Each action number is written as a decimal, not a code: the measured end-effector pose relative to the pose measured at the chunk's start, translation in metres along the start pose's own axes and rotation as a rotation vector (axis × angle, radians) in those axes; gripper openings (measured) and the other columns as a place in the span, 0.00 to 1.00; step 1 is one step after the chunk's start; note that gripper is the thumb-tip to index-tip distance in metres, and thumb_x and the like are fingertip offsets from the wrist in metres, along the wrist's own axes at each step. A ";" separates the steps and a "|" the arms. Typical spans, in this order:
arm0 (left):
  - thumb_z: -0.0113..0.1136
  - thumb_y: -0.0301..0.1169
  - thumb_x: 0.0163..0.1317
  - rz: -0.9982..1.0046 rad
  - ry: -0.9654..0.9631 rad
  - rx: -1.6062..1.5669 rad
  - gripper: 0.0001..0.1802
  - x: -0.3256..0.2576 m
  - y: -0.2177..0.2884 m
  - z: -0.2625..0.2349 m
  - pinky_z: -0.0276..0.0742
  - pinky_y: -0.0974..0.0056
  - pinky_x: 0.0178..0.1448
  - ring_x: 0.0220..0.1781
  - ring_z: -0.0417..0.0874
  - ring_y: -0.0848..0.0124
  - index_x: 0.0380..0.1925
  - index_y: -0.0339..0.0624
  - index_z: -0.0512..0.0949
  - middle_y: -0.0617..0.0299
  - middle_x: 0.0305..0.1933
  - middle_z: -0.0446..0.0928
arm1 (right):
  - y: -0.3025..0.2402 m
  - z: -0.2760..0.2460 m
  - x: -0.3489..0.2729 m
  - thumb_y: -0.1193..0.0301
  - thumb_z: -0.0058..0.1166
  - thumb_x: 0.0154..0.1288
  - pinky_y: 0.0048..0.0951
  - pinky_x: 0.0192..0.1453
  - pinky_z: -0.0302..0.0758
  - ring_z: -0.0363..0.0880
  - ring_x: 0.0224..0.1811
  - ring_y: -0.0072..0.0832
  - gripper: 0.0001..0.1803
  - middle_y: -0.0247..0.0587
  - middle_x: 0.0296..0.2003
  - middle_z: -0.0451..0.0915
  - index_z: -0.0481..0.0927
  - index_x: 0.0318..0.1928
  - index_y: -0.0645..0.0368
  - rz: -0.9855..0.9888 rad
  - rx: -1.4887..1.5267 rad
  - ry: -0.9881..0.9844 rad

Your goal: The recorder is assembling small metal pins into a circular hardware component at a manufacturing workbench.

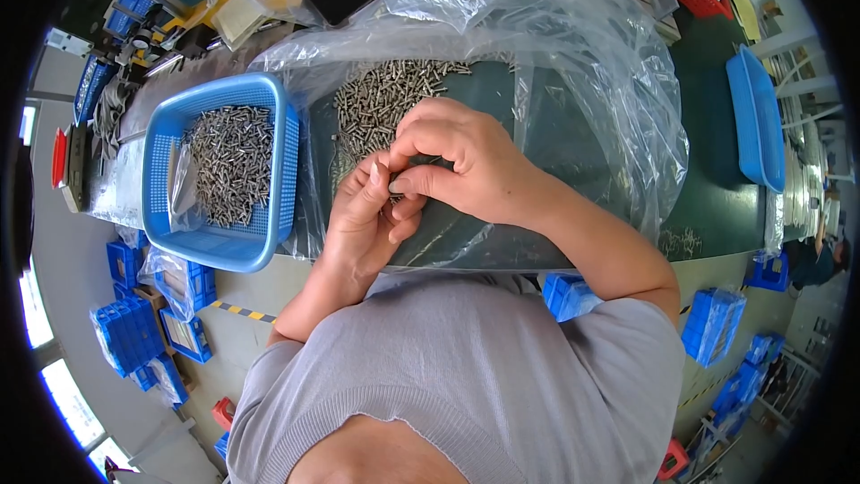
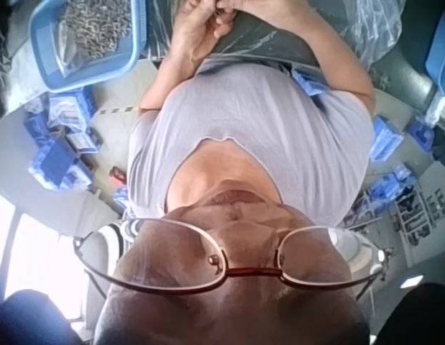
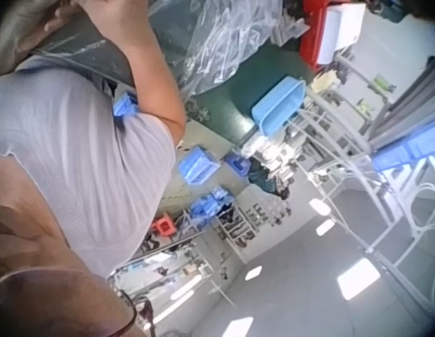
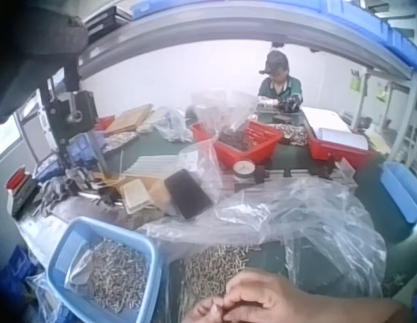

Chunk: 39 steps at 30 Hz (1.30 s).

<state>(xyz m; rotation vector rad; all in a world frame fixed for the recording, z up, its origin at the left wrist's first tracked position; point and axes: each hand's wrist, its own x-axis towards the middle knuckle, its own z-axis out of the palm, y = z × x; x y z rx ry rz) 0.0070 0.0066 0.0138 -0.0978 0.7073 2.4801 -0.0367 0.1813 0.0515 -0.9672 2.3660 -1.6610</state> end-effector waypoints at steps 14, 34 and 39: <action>0.51 0.35 0.69 0.109 0.005 -0.077 0.11 0.002 -0.002 0.000 0.69 0.71 0.35 0.37 0.71 0.73 0.44 0.41 0.73 0.58 0.41 0.74 | 0.015 -0.024 -0.001 0.78 0.62 0.50 0.30 0.40 0.73 0.77 0.36 0.32 0.08 0.37 0.33 0.78 0.81 0.34 0.60 0.057 -0.401 -0.002; 0.58 0.34 0.65 0.086 -0.033 -0.064 0.09 0.002 -0.004 -0.004 0.65 0.72 0.29 0.31 0.70 0.77 0.40 0.43 0.74 0.60 0.37 0.75 | 0.008 -0.004 -0.001 0.73 0.58 0.63 0.20 0.39 0.70 0.74 0.34 0.17 0.04 0.30 0.30 0.77 0.79 0.35 0.61 0.288 0.527 0.042; 0.57 0.36 0.65 0.069 -0.017 -0.047 0.10 0.002 -0.003 -0.003 0.65 0.72 0.29 0.31 0.69 0.77 0.41 0.44 0.73 0.61 0.37 0.74 | 0.010 -0.001 -0.002 0.77 0.58 0.62 0.20 0.41 0.70 0.73 0.37 0.17 0.02 0.31 0.35 0.74 0.79 0.35 0.61 0.235 0.460 0.029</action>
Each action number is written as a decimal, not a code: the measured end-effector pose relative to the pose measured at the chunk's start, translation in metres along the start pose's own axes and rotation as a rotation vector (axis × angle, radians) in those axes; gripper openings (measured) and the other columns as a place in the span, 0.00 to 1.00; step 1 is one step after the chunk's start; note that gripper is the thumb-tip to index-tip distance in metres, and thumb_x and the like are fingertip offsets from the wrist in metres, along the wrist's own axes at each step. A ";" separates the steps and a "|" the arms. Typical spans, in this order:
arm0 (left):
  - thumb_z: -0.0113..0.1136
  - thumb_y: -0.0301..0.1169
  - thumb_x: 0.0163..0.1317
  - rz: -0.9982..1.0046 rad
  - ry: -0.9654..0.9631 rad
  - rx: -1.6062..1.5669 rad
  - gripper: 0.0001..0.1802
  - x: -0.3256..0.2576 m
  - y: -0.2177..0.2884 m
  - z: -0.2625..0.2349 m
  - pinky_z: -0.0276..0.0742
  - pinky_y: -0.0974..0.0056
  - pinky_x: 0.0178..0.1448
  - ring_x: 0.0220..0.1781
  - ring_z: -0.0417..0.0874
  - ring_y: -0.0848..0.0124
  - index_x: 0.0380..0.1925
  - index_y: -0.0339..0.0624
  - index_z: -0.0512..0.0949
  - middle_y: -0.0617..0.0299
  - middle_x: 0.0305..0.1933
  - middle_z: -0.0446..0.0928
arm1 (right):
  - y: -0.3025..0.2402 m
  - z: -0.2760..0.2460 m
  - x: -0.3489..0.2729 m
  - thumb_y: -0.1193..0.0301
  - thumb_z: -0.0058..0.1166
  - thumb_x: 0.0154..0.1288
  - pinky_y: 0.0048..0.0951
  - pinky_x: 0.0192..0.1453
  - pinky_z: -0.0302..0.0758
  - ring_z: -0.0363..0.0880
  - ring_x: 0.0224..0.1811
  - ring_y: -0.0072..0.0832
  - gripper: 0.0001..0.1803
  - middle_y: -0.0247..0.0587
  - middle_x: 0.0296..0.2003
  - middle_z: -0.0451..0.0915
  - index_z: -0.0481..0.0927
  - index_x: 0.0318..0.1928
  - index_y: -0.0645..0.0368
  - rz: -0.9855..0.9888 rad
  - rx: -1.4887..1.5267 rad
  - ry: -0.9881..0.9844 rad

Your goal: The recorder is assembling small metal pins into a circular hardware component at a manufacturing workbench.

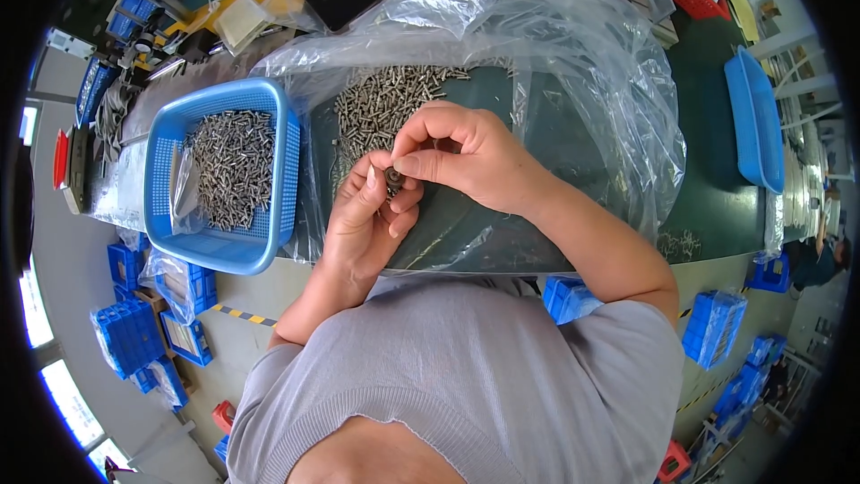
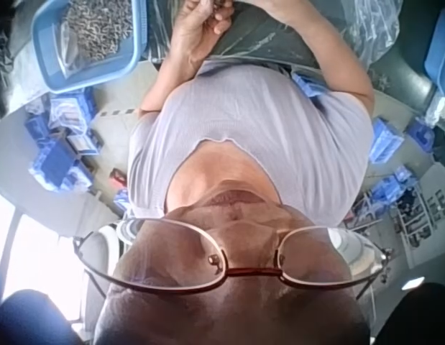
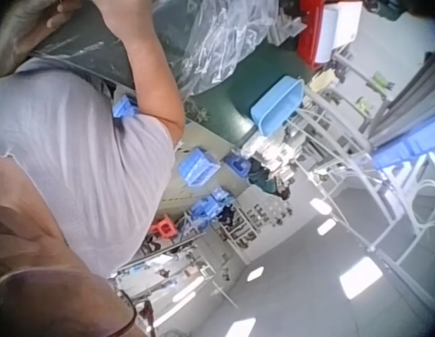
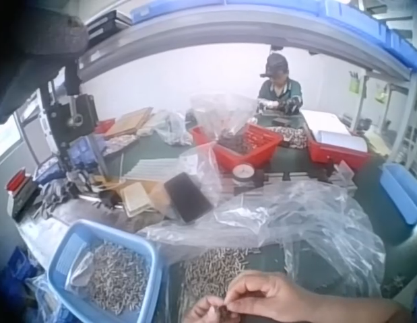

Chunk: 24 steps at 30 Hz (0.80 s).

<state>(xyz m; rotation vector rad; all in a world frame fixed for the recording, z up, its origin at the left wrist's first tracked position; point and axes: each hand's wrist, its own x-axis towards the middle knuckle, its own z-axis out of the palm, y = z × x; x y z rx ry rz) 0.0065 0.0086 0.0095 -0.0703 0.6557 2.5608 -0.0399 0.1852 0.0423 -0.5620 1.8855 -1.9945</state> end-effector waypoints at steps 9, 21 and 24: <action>0.58 0.37 0.65 -0.028 0.015 0.002 0.11 -0.001 0.001 0.000 0.63 0.73 0.28 0.29 0.68 0.77 0.41 0.45 0.73 0.65 0.35 0.73 | -0.001 0.001 0.000 0.80 0.59 0.59 0.20 0.43 0.70 0.72 0.40 0.18 0.05 0.32 0.38 0.72 0.79 0.36 0.60 -0.084 -0.118 -0.046; 0.60 0.40 0.63 -0.095 0.015 0.062 0.13 0.000 0.002 0.003 0.63 0.73 0.25 0.27 0.67 0.78 0.38 0.42 0.74 0.65 0.31 0.72 | -0.012 -0.004 -0.001 0.76 0.65 0.51 0.21 0.40 0.68 0.72 0.38 0.19 0.10 0.31 0.38 0.74 0.78 0.34 0.57 -0.027 -0.281 -0.124; 0.59 0.41 0.64 -0.079 0.043 0.067 0.14 -0.001 0.001 0.005 0.66 0.72 0.26 0.28 0.69 0.77 0.39 0.41 0.74 0.64 0.31 0.73 | -0.015 -0.005 0.000 0.76 0.65 0.50 0.22 0.39 0.68 0.73 0.38 0.20 0.09 0.32 0.37 0.74 0.78 0.33 0.57 -0.089 -0.356 -0.080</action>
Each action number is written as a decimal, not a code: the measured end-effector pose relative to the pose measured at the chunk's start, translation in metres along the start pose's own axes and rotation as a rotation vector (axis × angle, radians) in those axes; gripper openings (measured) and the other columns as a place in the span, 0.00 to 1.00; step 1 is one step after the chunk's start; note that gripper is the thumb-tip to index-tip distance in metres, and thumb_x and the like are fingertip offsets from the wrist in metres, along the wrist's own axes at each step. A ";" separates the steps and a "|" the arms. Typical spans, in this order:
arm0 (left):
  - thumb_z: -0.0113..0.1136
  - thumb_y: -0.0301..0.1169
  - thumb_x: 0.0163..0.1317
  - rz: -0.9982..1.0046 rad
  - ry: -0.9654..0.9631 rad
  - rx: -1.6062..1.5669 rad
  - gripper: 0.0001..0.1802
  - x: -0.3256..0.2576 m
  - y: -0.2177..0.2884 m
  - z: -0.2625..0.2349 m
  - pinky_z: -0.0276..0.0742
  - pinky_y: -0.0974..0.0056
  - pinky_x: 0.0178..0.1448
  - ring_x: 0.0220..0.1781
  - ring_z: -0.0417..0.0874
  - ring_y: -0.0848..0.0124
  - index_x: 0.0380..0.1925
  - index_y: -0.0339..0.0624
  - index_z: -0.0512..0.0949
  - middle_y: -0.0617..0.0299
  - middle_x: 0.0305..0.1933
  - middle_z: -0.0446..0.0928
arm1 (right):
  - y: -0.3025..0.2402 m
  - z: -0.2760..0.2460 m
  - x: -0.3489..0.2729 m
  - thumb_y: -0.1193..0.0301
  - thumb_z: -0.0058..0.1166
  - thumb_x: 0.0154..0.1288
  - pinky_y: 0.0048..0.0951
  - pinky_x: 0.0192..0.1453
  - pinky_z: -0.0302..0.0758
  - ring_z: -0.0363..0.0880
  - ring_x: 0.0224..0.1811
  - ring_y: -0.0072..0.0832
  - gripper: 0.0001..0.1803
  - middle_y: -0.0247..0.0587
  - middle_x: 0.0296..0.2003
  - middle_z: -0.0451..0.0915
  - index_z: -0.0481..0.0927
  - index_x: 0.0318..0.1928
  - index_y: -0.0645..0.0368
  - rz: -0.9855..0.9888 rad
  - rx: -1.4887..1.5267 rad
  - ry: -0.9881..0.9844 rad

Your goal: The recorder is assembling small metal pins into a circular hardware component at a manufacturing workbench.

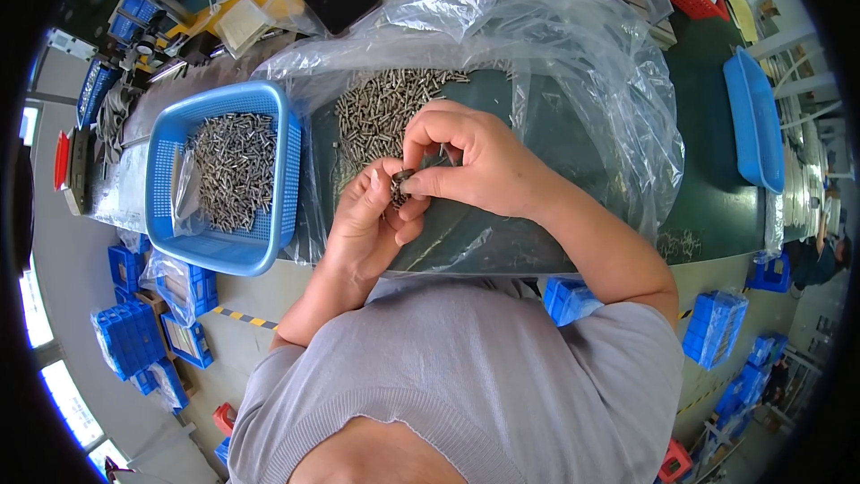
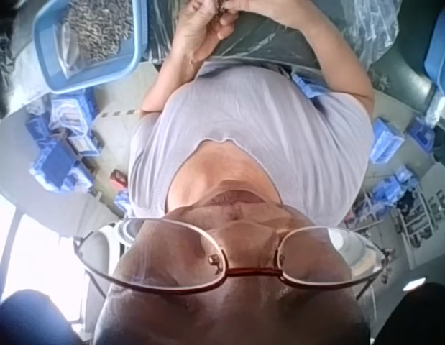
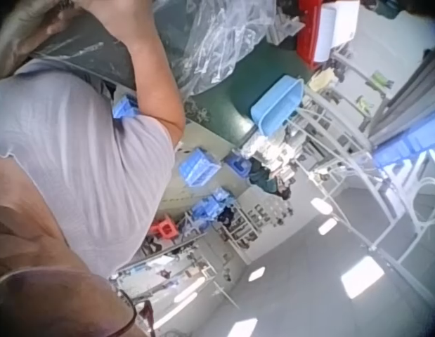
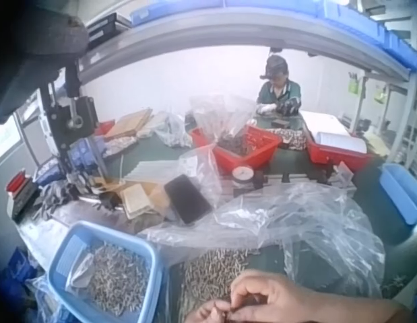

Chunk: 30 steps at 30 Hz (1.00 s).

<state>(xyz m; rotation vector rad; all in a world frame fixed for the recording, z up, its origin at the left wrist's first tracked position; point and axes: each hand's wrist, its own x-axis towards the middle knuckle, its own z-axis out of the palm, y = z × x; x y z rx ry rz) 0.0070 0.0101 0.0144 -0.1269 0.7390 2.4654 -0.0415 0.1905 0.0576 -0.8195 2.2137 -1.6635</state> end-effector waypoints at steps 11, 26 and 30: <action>0.52 0.34 0.68 0.088 -0.019 -0.063 0.10 0.002 0.000 -0.002 0.71 0.69 0.35 0.36 0.73 0.73 0.42 0.39 0.73 0.57 0.42 0.75 | 0.017 -0.024 0.000 0.79 0.61 0.51 0.29 0.40 0.73 0.76 0.36 0.30 0.07 0.36 0.32 0.76 0.81 0.33 0.60 -0.053 -0.540 0.076; 0.52 0.36 0.68 0.060 -0.041 -0.049 0.11 0.001 0.000 -0.005 0.68 0.71 0.30 0.30 0.72 0.76 0.42 0.41 0.72 0.58 0.37 0.75 | 0.000 -0.012 0.000 0.76 0.60 0.58 0.22 0.37 0.69 0.73 0.32 0.20 0.04 0.31 0.30 0.75 0.77 0.32 0.61 0.144 0.027 0.041; 0.53 0.37 0.68 0.042 -0.020 -0.026 0.11 0.001 0.001 -0.002 0.69 0.71 0.30 0.31 0.72 0.75 0.42 0.42 0.73 0.59 0.36 0.75 | 0.000 -0.004 -0.001 0.76 0.60 0.59 0.22 0.37 0.70 0.73 0.33 0.19 0.05 0.32 0.30 0.75 0.77 0.32 0.62 0.110 0.106 -0.002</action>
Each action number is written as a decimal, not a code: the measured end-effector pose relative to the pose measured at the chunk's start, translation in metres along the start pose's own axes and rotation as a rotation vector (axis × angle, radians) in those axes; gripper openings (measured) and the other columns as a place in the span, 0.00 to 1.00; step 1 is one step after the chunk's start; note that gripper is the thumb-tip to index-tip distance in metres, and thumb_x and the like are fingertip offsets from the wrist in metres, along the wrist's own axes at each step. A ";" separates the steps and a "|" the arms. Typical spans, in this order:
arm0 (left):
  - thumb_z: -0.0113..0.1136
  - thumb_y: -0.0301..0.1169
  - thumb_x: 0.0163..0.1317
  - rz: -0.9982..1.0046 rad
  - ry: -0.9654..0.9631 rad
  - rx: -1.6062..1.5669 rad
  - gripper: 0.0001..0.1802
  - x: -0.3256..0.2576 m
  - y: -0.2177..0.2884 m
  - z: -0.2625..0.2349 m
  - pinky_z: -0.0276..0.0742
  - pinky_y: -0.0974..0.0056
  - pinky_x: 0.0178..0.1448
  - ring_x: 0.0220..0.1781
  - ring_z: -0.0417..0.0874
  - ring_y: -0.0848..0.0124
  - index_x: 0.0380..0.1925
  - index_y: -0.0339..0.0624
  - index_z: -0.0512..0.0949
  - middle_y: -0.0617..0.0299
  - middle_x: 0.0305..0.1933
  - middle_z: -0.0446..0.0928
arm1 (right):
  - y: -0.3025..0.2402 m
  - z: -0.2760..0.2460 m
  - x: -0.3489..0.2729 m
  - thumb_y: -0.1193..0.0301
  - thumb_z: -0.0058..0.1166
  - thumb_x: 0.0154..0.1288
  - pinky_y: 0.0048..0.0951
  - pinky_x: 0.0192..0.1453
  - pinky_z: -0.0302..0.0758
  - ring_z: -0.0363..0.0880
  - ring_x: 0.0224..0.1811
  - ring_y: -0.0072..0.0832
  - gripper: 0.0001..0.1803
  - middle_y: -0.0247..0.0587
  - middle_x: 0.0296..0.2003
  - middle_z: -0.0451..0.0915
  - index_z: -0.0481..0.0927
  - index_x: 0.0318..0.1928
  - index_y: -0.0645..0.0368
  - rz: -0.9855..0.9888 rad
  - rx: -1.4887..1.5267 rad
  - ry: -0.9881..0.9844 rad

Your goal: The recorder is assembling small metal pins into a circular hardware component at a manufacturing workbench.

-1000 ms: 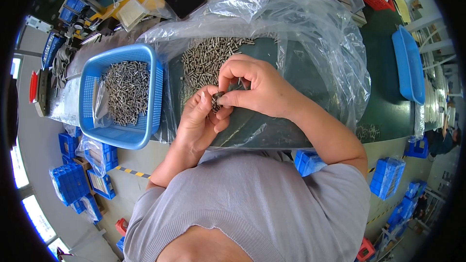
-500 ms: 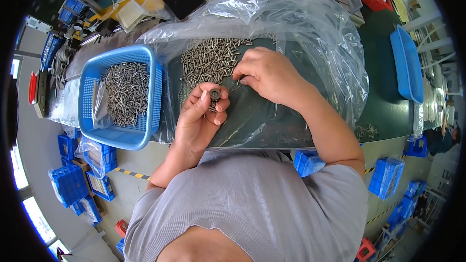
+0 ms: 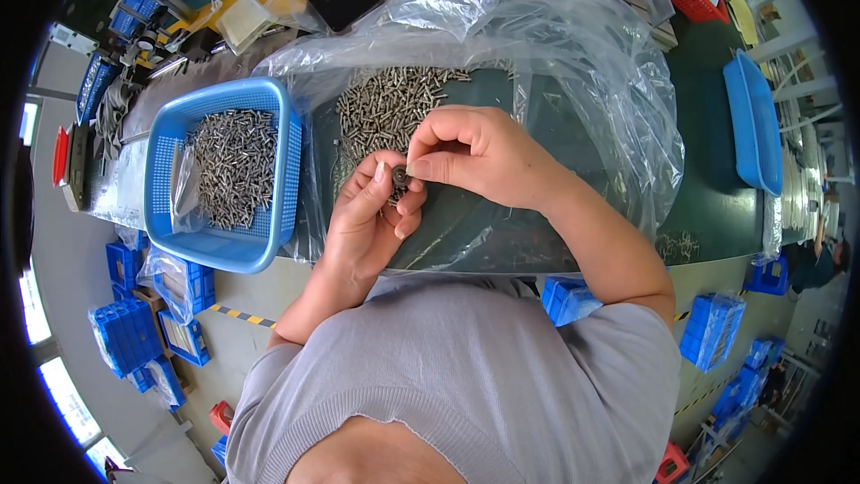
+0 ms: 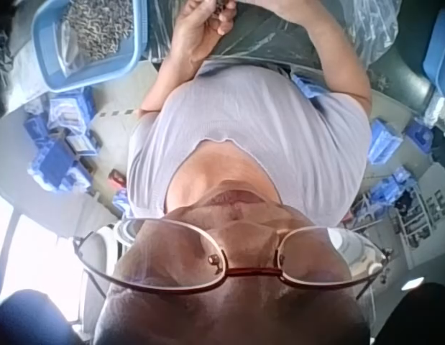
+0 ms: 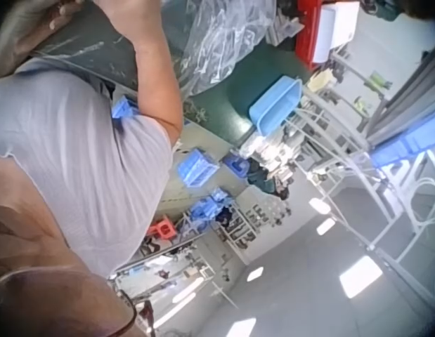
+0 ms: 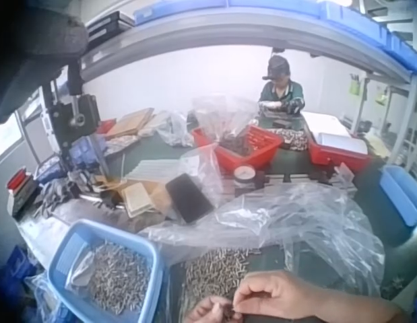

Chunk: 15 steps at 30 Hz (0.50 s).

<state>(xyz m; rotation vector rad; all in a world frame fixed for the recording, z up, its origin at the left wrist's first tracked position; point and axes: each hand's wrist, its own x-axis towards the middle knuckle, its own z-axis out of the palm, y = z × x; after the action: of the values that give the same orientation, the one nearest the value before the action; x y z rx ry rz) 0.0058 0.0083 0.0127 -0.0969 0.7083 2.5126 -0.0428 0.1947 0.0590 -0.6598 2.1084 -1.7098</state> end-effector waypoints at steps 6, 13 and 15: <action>0.53 0.36 0.68 -0.008 0.017 -0.015 0.10 0.000 -0.001 0.001 0.68 0.71 0.29 0.31 0.72 0.75 0.42 0.42 0.73 0.61 0.35 0.75 | 0.000 0.005 0.000 0.76 0.61 0.58 0.22 0.37 0.70 0.75 0.33 0.21 0.04 0.33 0.31 0.76 0.78 0.32 0.62 -0.030 -0.042 0.012; 0.54 0.35 0.68 -0.013 0.042 -0.001 0.09 -0.001 0.001 0.002 0.67 0.72 0.27 0.30 0.72 0.76 0.42 0.43 0.73 0.62 0.35 0.74 | -0.002 0.007 0.000 0.77 0.61 0.57 0.22 0.36 0.70 0.75 0.32 0.22 0.05 0.34 0.30 0.76 0.78 0.31 0.62 -0.051 -0.065 0.018; 0.54 0.35 0.68 -0.016 0.042 0.006 0.09 -0.001 0.002 0.001 0.67 0.72 0.27 0.30 0.72 0.76 0.42 0.43 0.73 0.62 0.34 0.74 | -0.002 0.007 0.000 0.76 0.62 0.56 0.23 0.35 0.70 0.75 0.31 0.22 0.05 0.34 0.30 0.76 0.78 0.31 0.61 -0.073 -0.092 0.021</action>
<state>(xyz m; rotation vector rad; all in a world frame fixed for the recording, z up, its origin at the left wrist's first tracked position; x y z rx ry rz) 0.0061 0.0073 0.0148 -0.1527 0.7287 2.4994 -0.0387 0.1890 0.0596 -0.7576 2.2142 -1.6715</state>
